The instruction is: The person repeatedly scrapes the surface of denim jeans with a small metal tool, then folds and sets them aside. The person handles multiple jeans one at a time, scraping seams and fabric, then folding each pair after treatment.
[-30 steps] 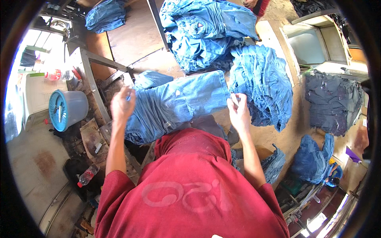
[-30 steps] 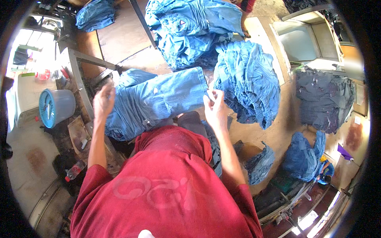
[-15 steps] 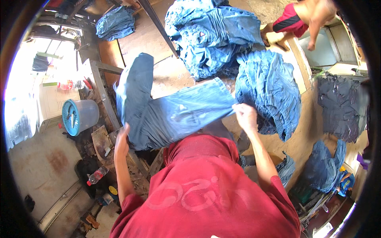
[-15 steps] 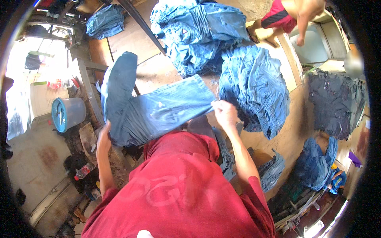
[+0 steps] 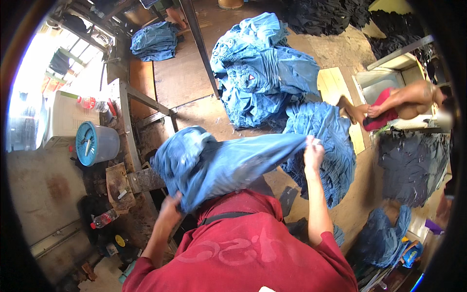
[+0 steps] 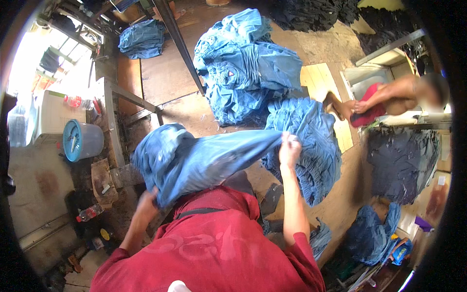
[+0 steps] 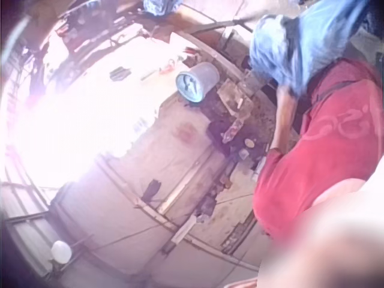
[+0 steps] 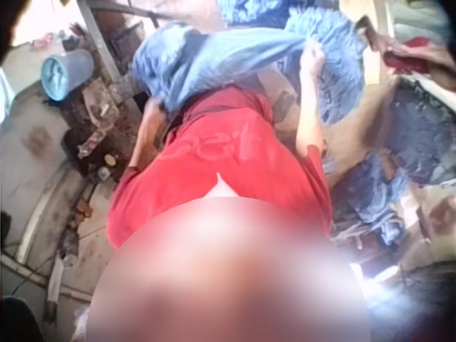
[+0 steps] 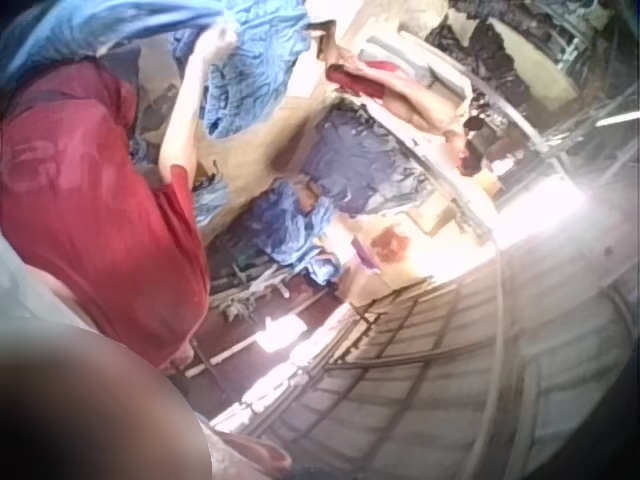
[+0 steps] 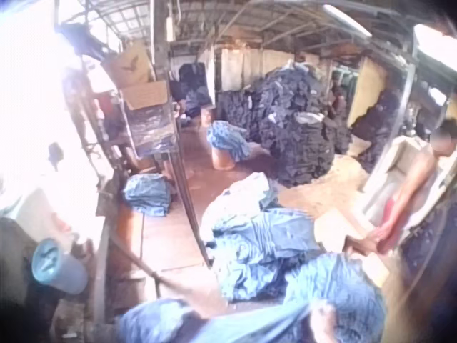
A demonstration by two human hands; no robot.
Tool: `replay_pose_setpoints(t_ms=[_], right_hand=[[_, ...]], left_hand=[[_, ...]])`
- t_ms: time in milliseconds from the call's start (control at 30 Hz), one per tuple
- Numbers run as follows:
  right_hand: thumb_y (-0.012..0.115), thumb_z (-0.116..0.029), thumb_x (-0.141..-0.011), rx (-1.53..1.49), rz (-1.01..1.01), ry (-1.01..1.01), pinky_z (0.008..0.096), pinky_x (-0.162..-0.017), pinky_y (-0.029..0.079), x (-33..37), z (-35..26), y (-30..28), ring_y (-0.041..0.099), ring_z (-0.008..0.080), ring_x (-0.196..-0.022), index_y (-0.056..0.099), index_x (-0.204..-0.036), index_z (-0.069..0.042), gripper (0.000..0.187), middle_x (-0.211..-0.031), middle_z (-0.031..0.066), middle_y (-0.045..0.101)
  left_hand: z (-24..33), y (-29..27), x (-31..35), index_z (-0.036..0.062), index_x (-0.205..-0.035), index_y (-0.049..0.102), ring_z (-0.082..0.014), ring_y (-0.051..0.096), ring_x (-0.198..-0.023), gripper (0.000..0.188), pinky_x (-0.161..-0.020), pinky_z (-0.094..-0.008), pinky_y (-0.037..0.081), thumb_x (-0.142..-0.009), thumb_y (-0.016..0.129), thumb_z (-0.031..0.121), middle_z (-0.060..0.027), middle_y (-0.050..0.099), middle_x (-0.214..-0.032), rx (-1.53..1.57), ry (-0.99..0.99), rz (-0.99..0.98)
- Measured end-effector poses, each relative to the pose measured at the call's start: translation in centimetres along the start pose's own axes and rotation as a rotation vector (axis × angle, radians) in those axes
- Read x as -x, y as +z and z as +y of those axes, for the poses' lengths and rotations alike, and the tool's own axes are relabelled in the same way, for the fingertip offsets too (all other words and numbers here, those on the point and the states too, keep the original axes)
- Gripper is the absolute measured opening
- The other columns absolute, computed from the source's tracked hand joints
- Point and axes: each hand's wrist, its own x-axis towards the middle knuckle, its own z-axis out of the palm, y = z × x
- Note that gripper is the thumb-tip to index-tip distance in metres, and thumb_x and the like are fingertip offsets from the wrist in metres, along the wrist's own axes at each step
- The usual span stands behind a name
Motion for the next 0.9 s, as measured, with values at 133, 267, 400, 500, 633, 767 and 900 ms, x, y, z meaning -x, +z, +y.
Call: replay_pose_setpoints(t_ms=[133, 267, 400, 500, 633, 767, 900], right_hand=[[0.065, -0.044, -0.110, -0.316, -0.109, 0.157, 0.0264, -0.042, 0.029, -3.7, -3.9, -3.0, 0.038, 0.0031, -0.047, 0.054, -0.081, -0.016, 0.041, -0.062, -0.0097, 0.042], [0.064, -0.042, -0.111, -0.450, 0.070, -0.183, 0.0252, -0.051, 0.032, -10.3, -14.0, -6.8, 0.038, 0.0037, -0.055, 0.048, -0.079, -0.019, 0.042, -0.065, -0.0089, 0.041], [0.056, -0.052, -0.112, -0.766, 0.005, -0.212, 0.0434, -0.090, 0.058, -18.8, -23.9, -13.5, 0.071, 0.0245, -0.094, 0.068, -0.109, -0.005, 0.049, -0.100, 0.0103, 0.073], [0.046, -0.053, -0.114, -0.826, 0.177, -0.302, 0.0483, -0.102, 0.057, -24.7, -31.0, -20.6, 0.070, 0.0280, -0.107, 0.067, -0.118, -0.001, 0.057, -0.114, 0.0161, 0.074], [0.041, -0.052, -0.116, -0.728, 0.363, -0.504, 0.0495, -0.113, 0.052, -29.6, -40.0, -30.6, 0.067, 0.0307, -0.122, 0.062, -0.129, 0.003, 0.060, -0.130, 0.0181, 0.070], [0.059, -0.043, -0.112, -0.739, 0.049, -0.509, 0.0343, -0.078, 0.054, -32.1, -42.6, -35.7, 0.062, 0.0139, -0.082, 0.067, -0.114, -0.008, 0.036, -0.094, 0.0026, 0.068], [0.077, -0.033, -0.103, -0.467, -0.100, -0.246, 0.0216, -0.049, 0.024, -33.4, -35.2, -33.5, 0.031, 0.0010, -0.054, 0.060, -0.093, -0.019, 0.025, -0.070, -0.0112, 0.039]], left_hand=[[2.5, 6.2, -11.3, 0.0053, -0.150, 0.052, -0.0221, 0.068, -0.117, 0.046, -0.102, -0.0376, 0.056, -0.109, 0.066, 0.022, -0.0091, 0.067, -0.132, -0.027, 0.425, 0.079], [1.3, 16.7, -18.3, 0.0048, -0.154, 0.048, -0.0239, 0.066, -0.121, 0.051, -0.103, -0.0428, 0.056, -0.106, 0.065, 0.011, -0.0112, 0.063, -0.140, 0.090, 0.054, -0.002], [1.4, 28.0, -22.1, 0.0104, -0.166, 0.031, -0.0199, 0.069, -0.114, 0.068, -0.098, -0.0419, 0.059, -0.107, 0.064, 0.008, -0.0080, 0.066, -0.135, 0.200, -0.105, -0.155], [4.3, 37.0, -23.3, 0.0182, -0.173, -0.001, -0.0273, 0.064, -0.129, 0.098, -0.111, -0.0472, 0.055, -0.105, 0.068, 0.008, -0.0142, 0.051, -0.155, 0.371, -0.020, -0.488], [12.9, 49.0, -23.0, 0.0159, -0.171, 0.005, -0.0312, 0.065, -0.128, 0.098, -0.113, -0.0545, 0.052, -0.102, 0.074, 0.012, -0.0139, 0.054, -0.150, 0.384, 0.150, -0.667], [22.8, 55.4, -23.6, 0.0010, -0.133, 0.062, -0.0351, 0.070, -0.116, 0.047, -0.108, -0.0522, 0.054, -0.101, 0.074, 0.033, -0.0187, 0.070, -0.128, 0.170, 0.351, -0.765], [29.4, 52.9, -28.6, 0.0039, -0.123, 0.068, -0.0274, 0.069, -0.092, 0.036, -0.085, -0.0381, 0.057, -0.097, 0.079, 0.025, -0.0104, 0.071, -0.096, -0.049, 0.476, -0.566]])
